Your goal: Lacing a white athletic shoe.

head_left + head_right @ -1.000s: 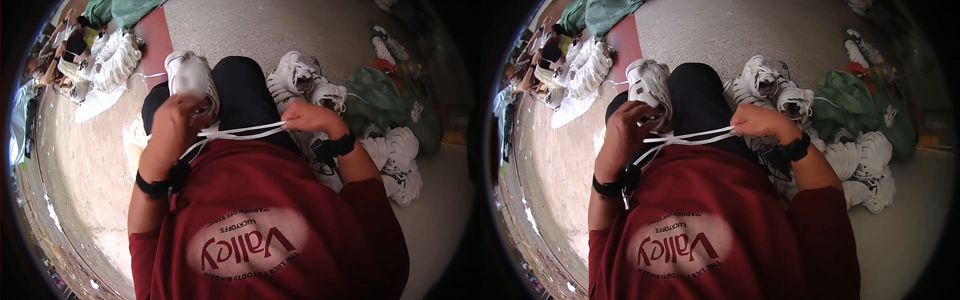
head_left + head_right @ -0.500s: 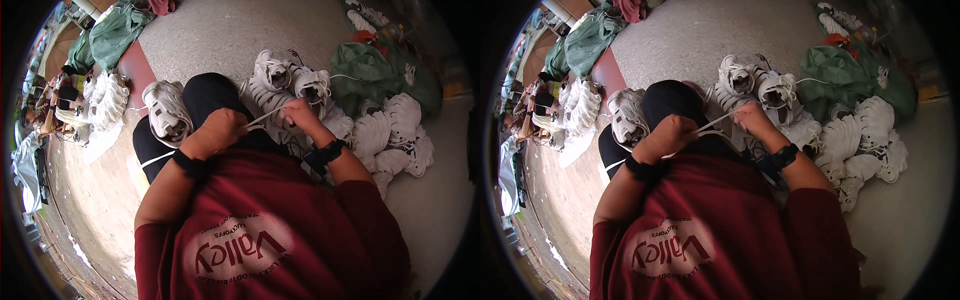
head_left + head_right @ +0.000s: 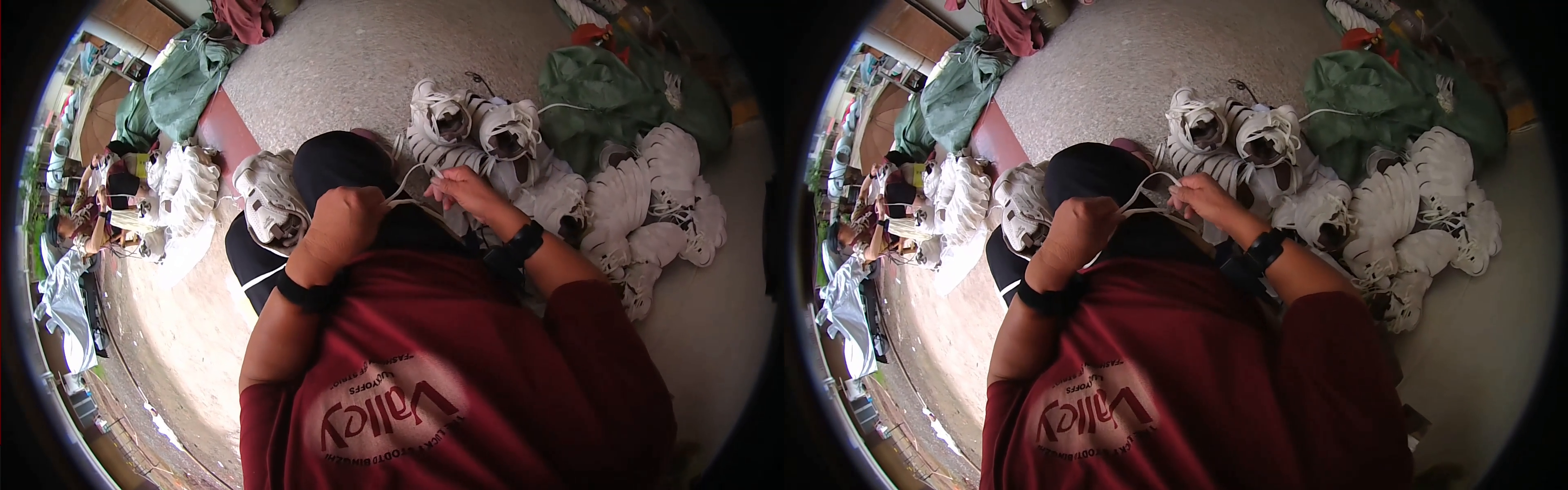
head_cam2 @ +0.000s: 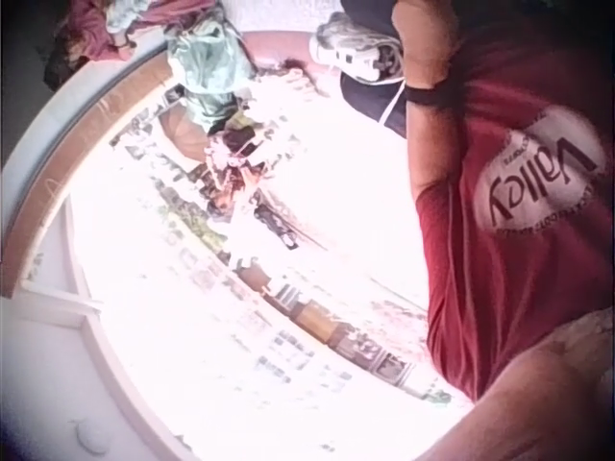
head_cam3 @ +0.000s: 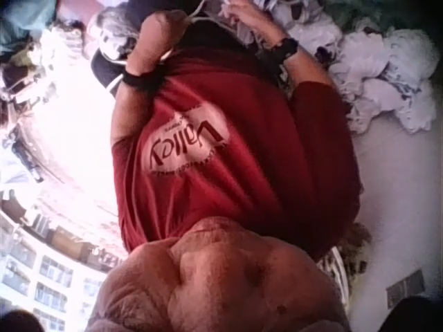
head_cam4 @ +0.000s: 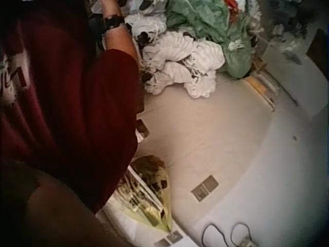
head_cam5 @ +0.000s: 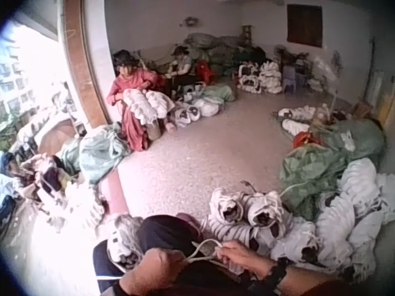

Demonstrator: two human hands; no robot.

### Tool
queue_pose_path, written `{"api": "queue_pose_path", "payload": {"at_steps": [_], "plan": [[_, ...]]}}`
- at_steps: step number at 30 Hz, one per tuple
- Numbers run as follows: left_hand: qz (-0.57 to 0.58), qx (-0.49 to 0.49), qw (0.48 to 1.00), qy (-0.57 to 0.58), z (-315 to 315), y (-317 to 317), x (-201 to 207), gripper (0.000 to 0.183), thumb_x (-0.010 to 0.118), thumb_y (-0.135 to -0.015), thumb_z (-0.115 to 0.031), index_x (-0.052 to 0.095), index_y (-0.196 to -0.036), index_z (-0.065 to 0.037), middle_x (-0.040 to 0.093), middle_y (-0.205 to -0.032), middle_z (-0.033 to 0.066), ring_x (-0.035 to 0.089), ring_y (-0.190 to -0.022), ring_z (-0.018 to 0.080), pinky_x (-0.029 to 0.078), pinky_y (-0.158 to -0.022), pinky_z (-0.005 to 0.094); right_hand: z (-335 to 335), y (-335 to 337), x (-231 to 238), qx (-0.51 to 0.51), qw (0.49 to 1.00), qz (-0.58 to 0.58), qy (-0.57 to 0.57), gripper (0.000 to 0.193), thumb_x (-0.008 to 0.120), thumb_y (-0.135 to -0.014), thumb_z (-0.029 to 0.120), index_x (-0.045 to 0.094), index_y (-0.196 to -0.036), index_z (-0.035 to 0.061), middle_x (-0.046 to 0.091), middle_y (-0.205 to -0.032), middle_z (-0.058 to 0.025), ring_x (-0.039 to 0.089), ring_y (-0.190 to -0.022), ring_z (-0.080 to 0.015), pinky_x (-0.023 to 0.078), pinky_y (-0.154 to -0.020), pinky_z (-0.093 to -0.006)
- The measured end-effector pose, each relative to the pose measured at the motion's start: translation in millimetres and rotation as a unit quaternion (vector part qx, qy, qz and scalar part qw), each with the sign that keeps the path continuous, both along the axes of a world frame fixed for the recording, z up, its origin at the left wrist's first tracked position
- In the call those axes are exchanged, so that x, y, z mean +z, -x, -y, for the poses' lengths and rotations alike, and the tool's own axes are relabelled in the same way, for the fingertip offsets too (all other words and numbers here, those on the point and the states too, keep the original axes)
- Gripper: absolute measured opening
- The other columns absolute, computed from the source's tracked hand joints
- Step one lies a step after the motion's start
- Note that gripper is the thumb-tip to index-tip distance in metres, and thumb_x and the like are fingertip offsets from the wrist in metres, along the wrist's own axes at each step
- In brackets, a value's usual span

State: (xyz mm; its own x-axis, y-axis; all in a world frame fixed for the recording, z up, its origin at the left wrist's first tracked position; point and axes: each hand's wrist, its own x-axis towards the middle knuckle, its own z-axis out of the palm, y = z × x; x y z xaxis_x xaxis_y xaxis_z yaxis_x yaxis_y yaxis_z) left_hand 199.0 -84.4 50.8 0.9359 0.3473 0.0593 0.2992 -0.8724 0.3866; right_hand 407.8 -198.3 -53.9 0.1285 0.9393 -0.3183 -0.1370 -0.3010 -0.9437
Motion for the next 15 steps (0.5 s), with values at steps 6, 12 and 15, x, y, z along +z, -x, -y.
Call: {"api": "queue_pose_path", "payload": {"at_steps": [6, 12, 15], "plan": [[0.048, 0.064, 0.992, 0.095, -3, 5, 6, 0.015, 0.063, -0.076, -0.015, 0.057, -0.067, -0.004, 0.058, -0.064, 0.0157, 0.059, -0.063, 0.0358, 0.048, -0.055, 0.0410, 7, 2, -38, 0.146, 0.988, -0.002, 0.054, 0.028, 0.049, -0.092, 0.025, 0.058, -0.077, 0.0031, 0.053, -0.065, 0.0010, 0.051, -0.063, -0.0085, 0.042, -0.059, -0.0220], [0.035, 0.072, 0.980, 0.183, -5, 12, 0, 0.013, 0.066, -0.074, -0.016, 0.062, -0.070, -0.005, 0.059, -0.066, 0.0156, 0.059, -0.063, 0.0348, 0.047, -0.055, 0.0398, 17, -3, -50, 0.174, 0.981, -0.059, 0.060, 0.020, 0.051, -0.089, 0.019, 0.060, -0.079, 0.0041, 0.055, -0.068, 0.0023, 0.049, -0.062, -0.0074, 0.039, -0.059, -0.0224], [0.019, 0.021, 0.985, 0.173, -7, 13, -6, 0.006, 0.062, -0.074, -0.007, 0.064, -0.076, -0.002, 0.060, -0.068, 0.0105, 0.061, -0.062, 0.0242, 0.047, -0.057, 0.0309, 20, 3, -48, 0.180, 0.980, -0.021, 0.076, 0.022, 0.049, -0.088, 0.019, 0.058, -0.074, 0.0049, 0.052, -0.063, 0.0028, 0.046, -0.058, -0.0069, 0.037, -0.055, -0.0234]]}}
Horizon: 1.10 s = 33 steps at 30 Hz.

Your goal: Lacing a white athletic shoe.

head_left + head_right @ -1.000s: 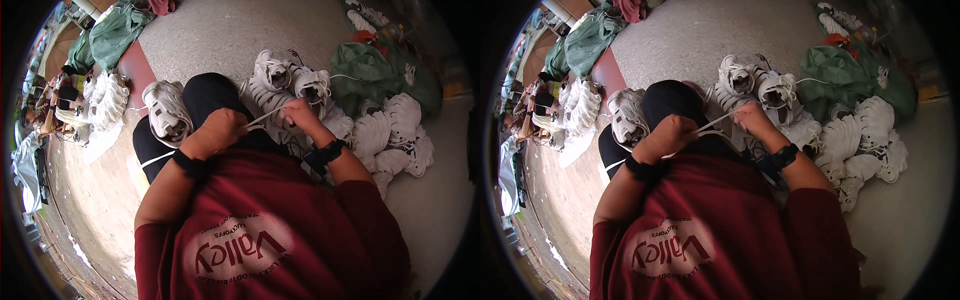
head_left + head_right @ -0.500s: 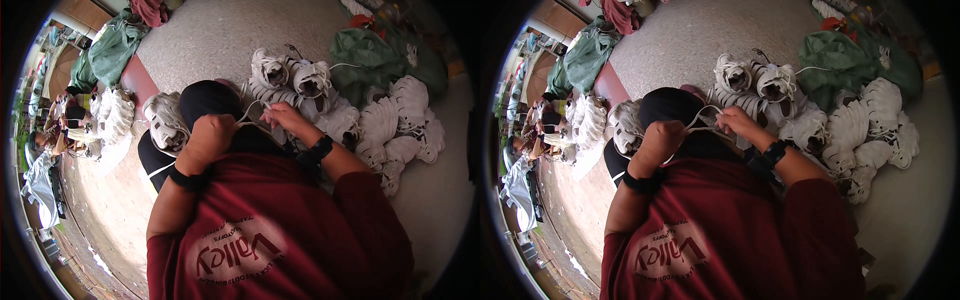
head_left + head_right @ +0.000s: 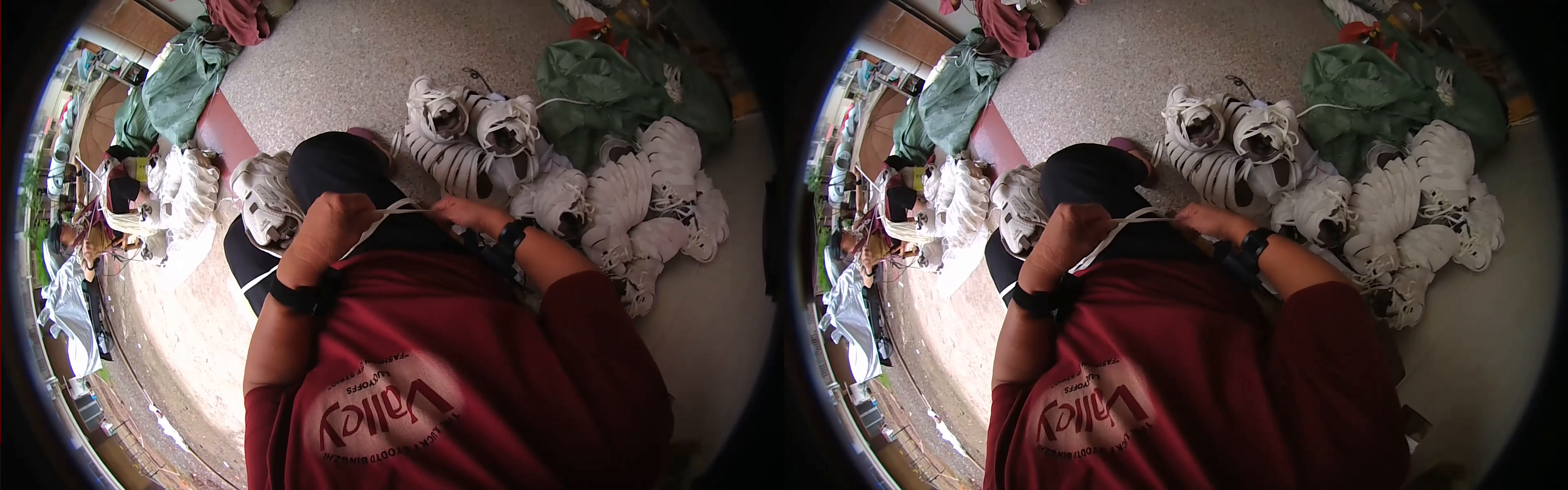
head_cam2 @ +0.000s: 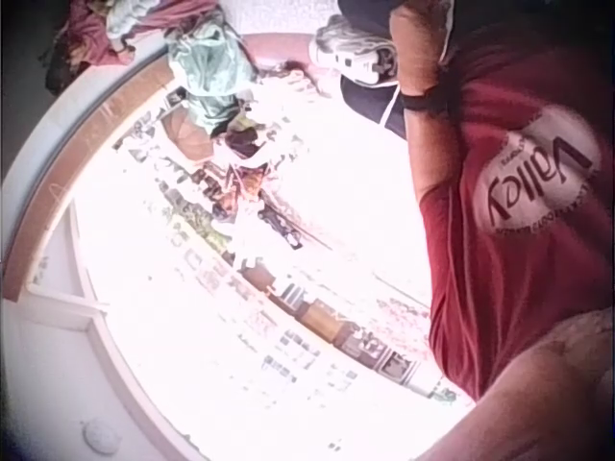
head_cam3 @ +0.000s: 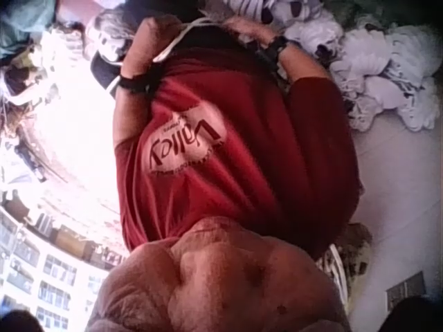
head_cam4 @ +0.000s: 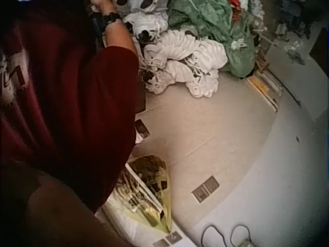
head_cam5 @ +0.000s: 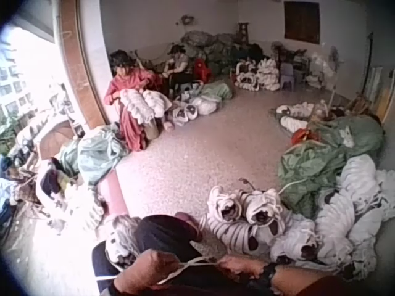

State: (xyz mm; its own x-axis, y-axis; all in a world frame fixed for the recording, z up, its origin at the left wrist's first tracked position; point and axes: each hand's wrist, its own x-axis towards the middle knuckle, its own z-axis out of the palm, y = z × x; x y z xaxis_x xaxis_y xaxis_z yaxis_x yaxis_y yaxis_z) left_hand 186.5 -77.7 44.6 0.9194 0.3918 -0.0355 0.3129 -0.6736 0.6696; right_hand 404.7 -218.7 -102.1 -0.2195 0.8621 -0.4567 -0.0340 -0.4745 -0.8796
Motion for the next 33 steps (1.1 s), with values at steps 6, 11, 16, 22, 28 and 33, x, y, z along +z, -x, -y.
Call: {"api": "queue_pose_path", "payload": {"at_steps": [6, 11, 16, 22, 28, 33], "plan": [[-0.045, -0.038, 0.991, -0.121, -7, 9, 10, 0.012, 0.064, -0.073, -0.009, 0.066, -0.083, -0.002, 0.062, -0.075, 0.0121, 0.063, -0.069, 0.0251, 0.049, -0.062, 0.0309, -27, -43, 52, 0.003, 0.994, 0.090, -0.065, 0.027, 0.050, -0.085, 0.018, 0.053, -0.062, 0.0051, 0.047, -0.057, 0.0036, 0.042, -0.055, -0.0057, 0.034, -0.053, -0.0226], [0.137, 0.115, 0.984, 0.008, -3, -3, 45, 0.031, 0.067, -0.077, -0.016, 0.060, -0.101, 0.001, 0.063, -0.097, 0.0126, 0.061, -0.091, 0.0243, 0.048, -0.077, 0.0311, -60, -67, 175, 0.067, 0.958, 0.098, -0.262, 0.026, 0.054, -0.084, 0.013, 0.053, -0.061, 0.0023, 0.045, -0.055, 0.0004, 0.039, -0.054, -0.0078, 0.034, -0.052, -0.0238], [0.248, 0.085, 0.941, 0.213, 9, -16, 85, 0.043, 0.068, -0.080, -0.020, 0.053, -0.113, 0.002, 0.062, -0.095, 0.0073, 0.057, -0.091, 0.0161, 0.044, -0.084, 0.0294, -91, -20, 268, 0.183, 0.918, 0.109, -0.335, 0.030, 0.055, -0.087, 0.019, 0.052, -0.064, 0.0004, 0.045, -0.055, 0.0000, 0.040, -0.053, -0.0085, 0.034, -0.051, -0.0248], [0.220, 0.181, 0.910, 0.300, 2, 35, 104, 0.011, 0.061, -0.085, -0.009, 0.062, -0.078, -0.001, 0.055, -0.060, -0.0017, 0.048, -0.055, 0.0032, 0.036, -0.050, 0.0187, -124, 2, 280, 0.171, 0.918, 0.112, -0.339, 0.032, 0.057, -0.085, 0.017, 0.055, -0.058, 0.0017, 0.046, -0.053, 0.0006, 0.039, -0.050, -0.0075, 0.031, -0.048, -0.0232], [0.197, 0.257, 0.894, 0.308, 3, 124, 102, 0.015, 0.065, -0.081, -0.014, 0.062, -0.076, 0.001, 0.054, -0.057, -0.0016, 0.047, -0.051, 0.0033, 0.036, -0.050, 0.0181, -140, 0, 246, 0.125, 0.964, 0.026, -0.233, 0.031, 0.056, -0.086, 0.017, 0.056, -0.058, 0.0036, 0.046, -0.053, 0.0013, 0.035, -0.046, -0.0057, 0.027, -0.044, -0.0220], [0.236, 0.304, 0.877, 0.287, 7, 164, 89, 0.017, 0.069, -0.079, -0.018, 0.064, -0.076, -0.001, 0.054, -0.056, -0.0017, 0.047, -0.049, 0.0040, 0.035, -0.049, 0.0185, -147, 4, 229, 0.113, 0.975, -0.028, -0.189, 0.027, 0.056, -0.085, 0.016, 0.056, -0.061, 0.0035, 0.049, -0.055, -0.0003, 0.040, -0.048, -0.0066, 0.030, -0.046, -0.0213]]}}
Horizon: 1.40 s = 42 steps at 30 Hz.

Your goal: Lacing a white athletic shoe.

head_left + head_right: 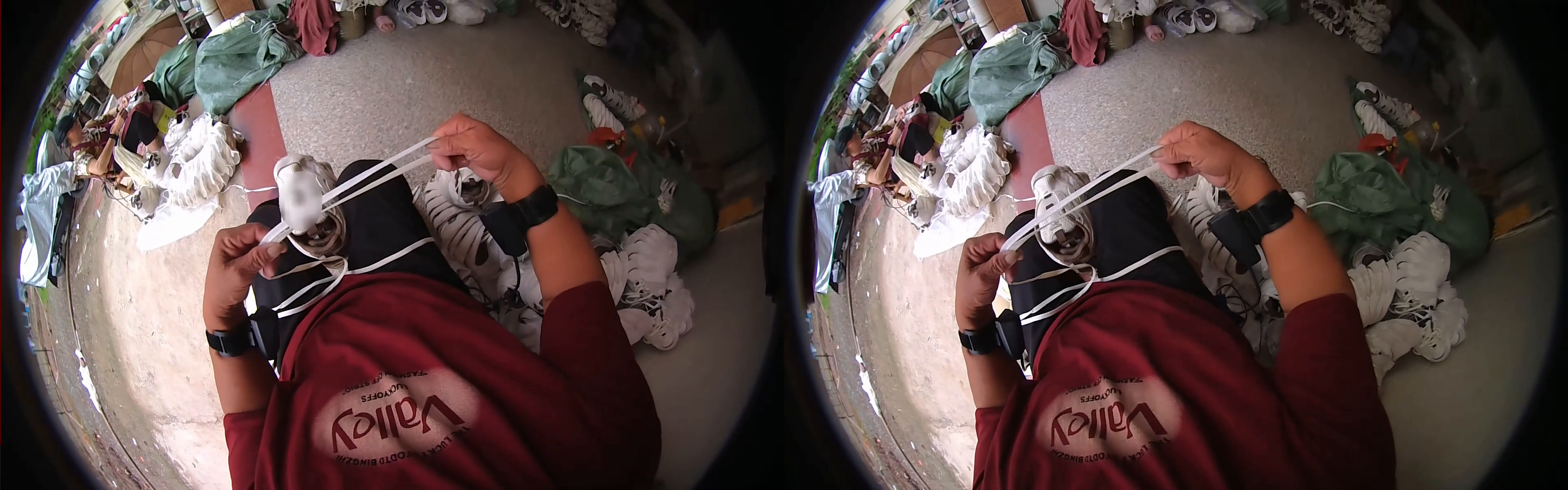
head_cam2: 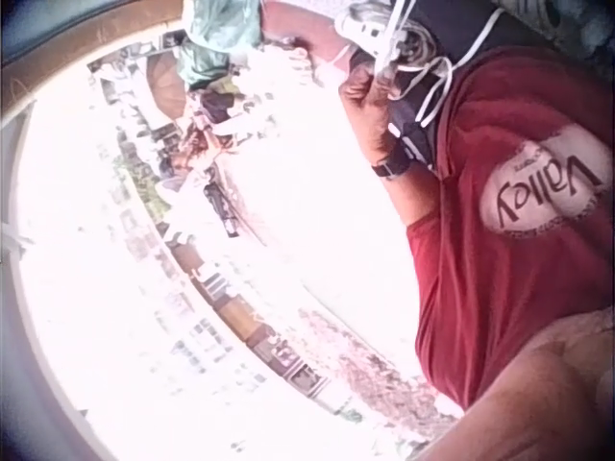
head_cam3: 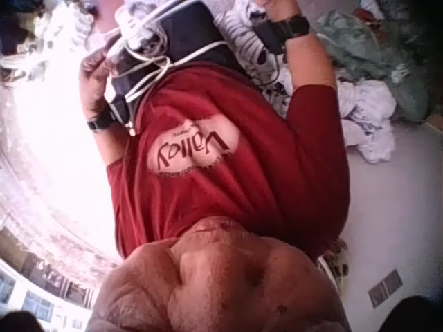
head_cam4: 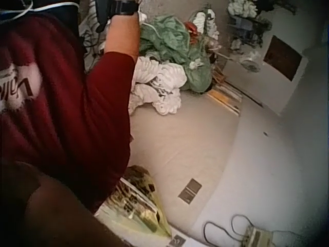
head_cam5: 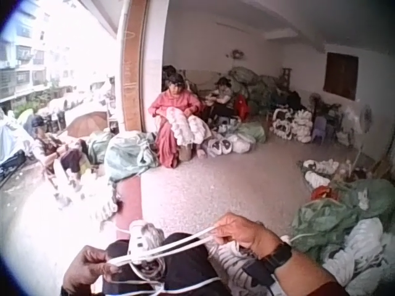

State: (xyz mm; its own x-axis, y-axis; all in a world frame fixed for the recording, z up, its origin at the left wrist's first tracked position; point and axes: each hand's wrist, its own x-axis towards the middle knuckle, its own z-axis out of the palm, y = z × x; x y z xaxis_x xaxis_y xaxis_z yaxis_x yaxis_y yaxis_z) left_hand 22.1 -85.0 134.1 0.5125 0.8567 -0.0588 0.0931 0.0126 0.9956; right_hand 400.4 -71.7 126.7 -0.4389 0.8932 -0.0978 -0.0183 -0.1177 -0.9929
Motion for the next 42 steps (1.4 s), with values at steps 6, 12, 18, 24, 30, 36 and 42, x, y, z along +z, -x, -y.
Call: {"api": "queue_pose_path", "payload": {"at_steps": [6, 12, 18, 24, 30, 36, 42], "plan": [[-0.024, 0.030, 0.999, 0.015, 3, 29, -13, 0.014, 0.068, -0.079, -0.012, 0.063, -0.075, 0.000, 0.055, -0.057, -0.0004, 0.048, -0.049, 0.0044, 0.037, -0.049, 0.0189, -1, 17, -10, -0.005, 1.000, 0.006, 0.009, 0.027, 0.056, -0.084, 0.016, 0.057, -0.061, 0.0023, 0.053, -0.057, -0.0028, 0.045, -0.053, -0.0095, 0.036, -0.051, -0.0233], [-0.122, 0.024, 0.992, 0.030, 17, 60, -15, 0.007, 0.066, -0.078, -0.004, 0.063, -0.079, 0.003, 0.057, -0.059, 0.0023, 0.053, -0.053, 0.0090, 0.041, -0.052, 0.0231, 4, 39, -6, 0.032, 0.999, 0.025, -0.006, 0.027, 0.056, -0.083, 0.015, 0.057, -0.061, 0.0003, 0.052, -0.056, -0.0036, 0.045, -0.053, -0.0106, 0.036, -0.052, -0.0240], [-0.063, 0.010, 0.993, -0.102, 8, -6, -26, 0.052, 0.070, -0.075, -0.007, 0.048, -0.120, 0.005, 0.057, -0.115, 0.0134, 0.054, -0.109, 0.0207, 0.041, -0.094, 0.0330, 10, 96, -9, 0.209, 0.958, 0.190, -0.052, 0.032, 0.054, -0.085, 0.018, 0.054, -0.056, 0.0037, 0.045, -0.051, 0.0029, 0.039, -0.048, -0.0061, 0.030, -0.047, -0.0226], [0.050, -0.159, 0.984, 0.069, 16, -71, -41, 0.042, 0.063, -0.085, -0.020, 0.050, -0.118, 0.002, 0.060, -0.095, 0.0047, 0.056, -0.084, 0.0114, 0.045, -0.078, 0.0260, 15, 106, -27, 0.193, 0.965, 0.177, -0.013, 0.027, 0.056, -0.084, 0.019, 0.058, -0.062, 0.0040, 0.047, -0.052, 0.0039, 0.041, -0.048, -0.0049, 0.031, -0.045, -0.0213], [0.006, -0.147, 0.989, 0.010, 16, -82, -62, 0.032, 0.062, -0.086, -0.019, 0.056, -0.107, 0.004, 0.062, -0.089, 0.0064, 0.055, -0.075, 0.0130, 0.046, -0.069, 0.0270, 20, 102, -48, 0.143, 0.980, 0.090, 0.107, 0.023, 0.058, -0.082, 0.017, 0.059, -0.062, 0.0049, 0.050, -0.053, 0.0033, 0.043, -0.047, -0.0038, 0.032, -0.043, -0.0196], [0.073, -0.156, 0.984, -0.042, 20, -86, -71, 0.037, 0.058, -0.088, -0.024, 0.050, -0.112, 0.002, 0.057, -0.091, 0.0057, 0.053, -0.083, 0.0106, 0.043, -0.076, 0.0243, 27, 95, -45, 0.149, 0.980, 0.097, 0.084, 0.023, 0.055, -0.085, 0.016, 0.061, -0.066, 0.0031, 0.049, -0.053, 0.0045, 0.041, -0.047, -0.0021, 0.032, -0.043, -0.0184], [0.019, -0.148, 0.989, 0.014, 18, -87, -79, 0.024, 0.057, -0.090, -0.022, 0.058, -0.099, -0.001, 0.053, -0.071, -0.0025, 0.047, -0.064, 0.0047, 0.041, -0.059, 0.0213, 35, 88, -52, 0.102, 0.986, 0.075, 0.111, 0.026, 0.052, -0.088, 0.017, 0.058, -0.066, 0.0044, 0.049, -0.054, 0.0025, 0.043, -0.047, -0.0041, 0.032, -0.043, -0.0186]]}}
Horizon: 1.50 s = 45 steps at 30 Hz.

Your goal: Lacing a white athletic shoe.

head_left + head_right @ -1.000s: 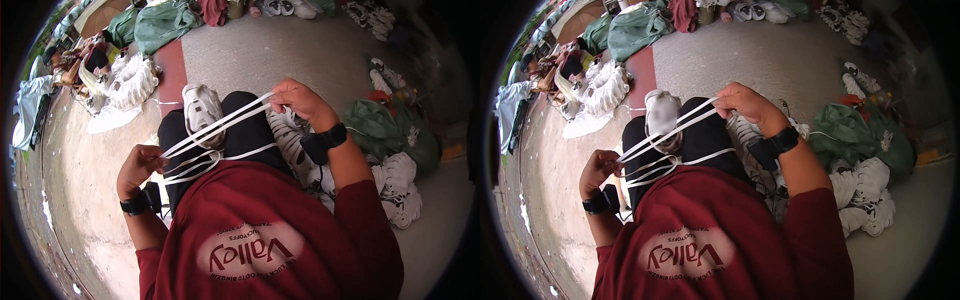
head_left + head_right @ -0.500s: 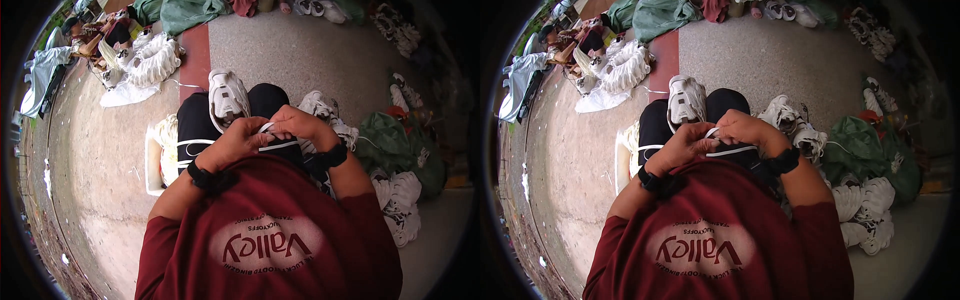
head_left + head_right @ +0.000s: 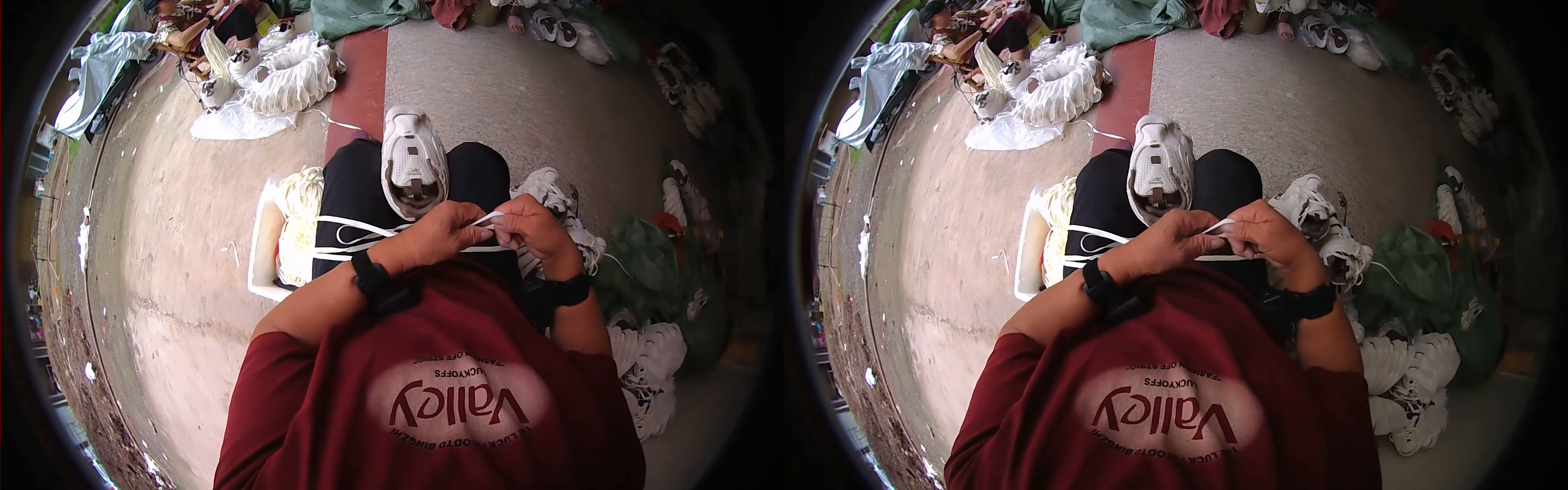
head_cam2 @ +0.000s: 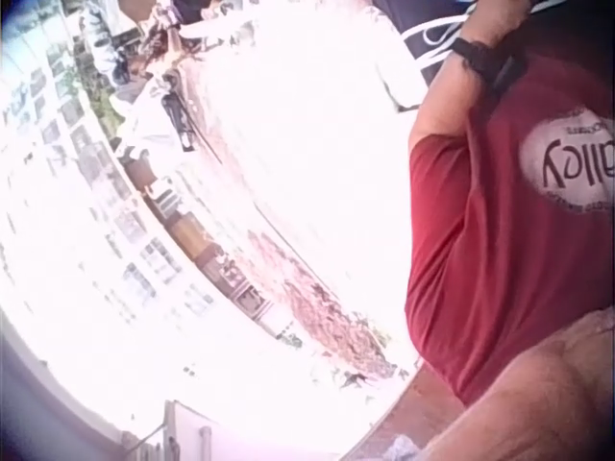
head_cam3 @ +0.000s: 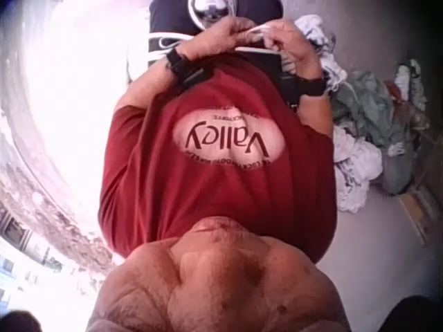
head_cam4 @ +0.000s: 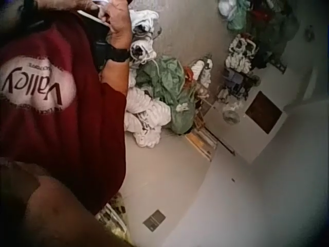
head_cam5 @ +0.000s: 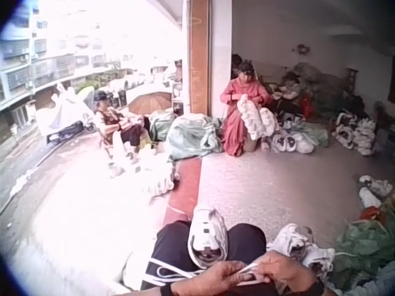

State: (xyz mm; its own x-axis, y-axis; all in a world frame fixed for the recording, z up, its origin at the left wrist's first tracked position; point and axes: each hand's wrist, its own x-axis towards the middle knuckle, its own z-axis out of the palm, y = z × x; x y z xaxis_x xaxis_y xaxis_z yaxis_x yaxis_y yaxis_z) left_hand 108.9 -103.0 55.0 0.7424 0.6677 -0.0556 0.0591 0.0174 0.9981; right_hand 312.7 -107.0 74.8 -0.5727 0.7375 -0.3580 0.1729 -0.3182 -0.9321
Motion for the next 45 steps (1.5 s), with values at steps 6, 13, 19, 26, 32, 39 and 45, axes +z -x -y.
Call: {"api": "queue_pose_path", "payload": {"at_steps": [6, 13, 19, 26, 32, 39, 45], "plan": [[0.044, 0.128, 0.984, 0.117, -4, 3, -12, 0.021, 0.053, -0.092, -0.024, 0.061, -0.084, -0.006, 0.043, -0.061, -0.0070, 0.035, -0.054, 0.0011, 0.027, -0.047, 0.0174, 5, 11, -35, -0.344, 0.907, -0.231, 0.071, 0.020, 0.052, -0.088, 0.018, 0.058, -0.078, 0.0019, 0.055, -0.067, -0.0027, 0.052, -0.058, -0.0105, 0.038, -0.053, -0.0215], [0.153, 0.181, 0.961, 0.145, -5, 1, -11, 0.024, 0.051, -0.093, -0.028, 0.060, -0.086, -0.006, 0.046, -0.060, -0.0082, 0.035, -0.050, 0.0000, 0.025, -0.044, 0.0166, 16, 40, -52, -0.248, 0.906, -0.304, 0.161, 0.023, 0.055, -0.089, 0.020, 0.061, -0.097, -0.0011, 0.063, -0.090, -0.0066, 0.060, -0.084, -0.0142, 0.046, -0.075, -0.0275], [0.030, 0.085, 0.990, 0.111, -4, 4, -13, 0.027, 0.050, -0.093, -0.030, 0.061, -0.088, -0.006, 0.040, -0.059, -0.0090, 0.031, -0.051, 0.0004, 0.025, -0.044, 0.0187, 4, 53, -52, -0.288, 0.891, -0.343, 0.073, 0.024, 0.053, -0.091, 0.020, 0.060, -0.097, -0.0023, 0.062, -0.091, -0.0077, 0.060, -0.085, -0.0155, 0.047, -0.079, -0.0292], [-0.025, 0.040, 0.991, 0.123, -2, 5, -14, 0.032, 0.048, -0.094, -0.033, 0.062, -0.091, -0.004, 0.046, -0.061, -0.0064, 0.037, -0.051, 0.0022, 0.029, -0.046, 0.0181, 9, 50, -52, -0.272, 0.892, -0.348, 0.095, 0.027, 0.053, -0.091, 0.021, 0.061, -0.098, -0.0047, 0.062, -0.090, -0.0094, 0.061, -0.082, -0.0162, 0.050, -0.075, -0.0281], [-0.041, 0.039, 0.987, 0.152, -1, 7, -10, 0.034, 0.048, -0.094, -0.034, 0.063, -0.092, -0.004, 0.047, -0.062, -0.0058, 0.038, -0.050, 0.0020, 0.029, -0.045, 0.0167, 9, 49, -56, -0.253, 0.900, -0.346, 0.083, 0.028, 0.051, -0.091, 0.020, 0.060, -0.097, -0.0052, 0.061, -0.096, -0.0136, 0.062, -0.085, -0.0202, 0.053, -0.071, -0.0312], [-0.050, 0.030, 0.983, 0.174, -1, 7, -3, 0.033, 0.050, -0.093, -0.032, 0.063, -0.092, -0.003, 0.046, -0.061, -0.0061, 0.038, -0.050, 0.0019, 0.029, -0.045, 0.0164, 11, 51, -49, -0.250, 0.885, -0.382, 0.094, 0.022, 0.054, -0.090, 0.018, 0.059, -0.084, -0.0018, 0.063, -0.092, -0.0146, 0.062, -0.080, -0.0213, 0.055, -0.063, -0.0333], [-0.058, 0.012, 0.993, 0.098, -16, 52, 21, 0.026, 0.057, -0.090, -0.027, 0.065, -0.090, -0.003, 0.047, -0.060, -0.0052, 0.039, -0.053, 0.0036, 0.031, -0.047, 0.0187, -17, -18, -21, -0.415, 0.799, -0.424, -0.094, 0.016, 0.055, -0.088, 0.018, 0.056, -0.080, 0.0040, 0.054, -0.067, -0.0074, 0.051, -0.063, -0.0161, 0.039, -0.059, -0.0265]]}}
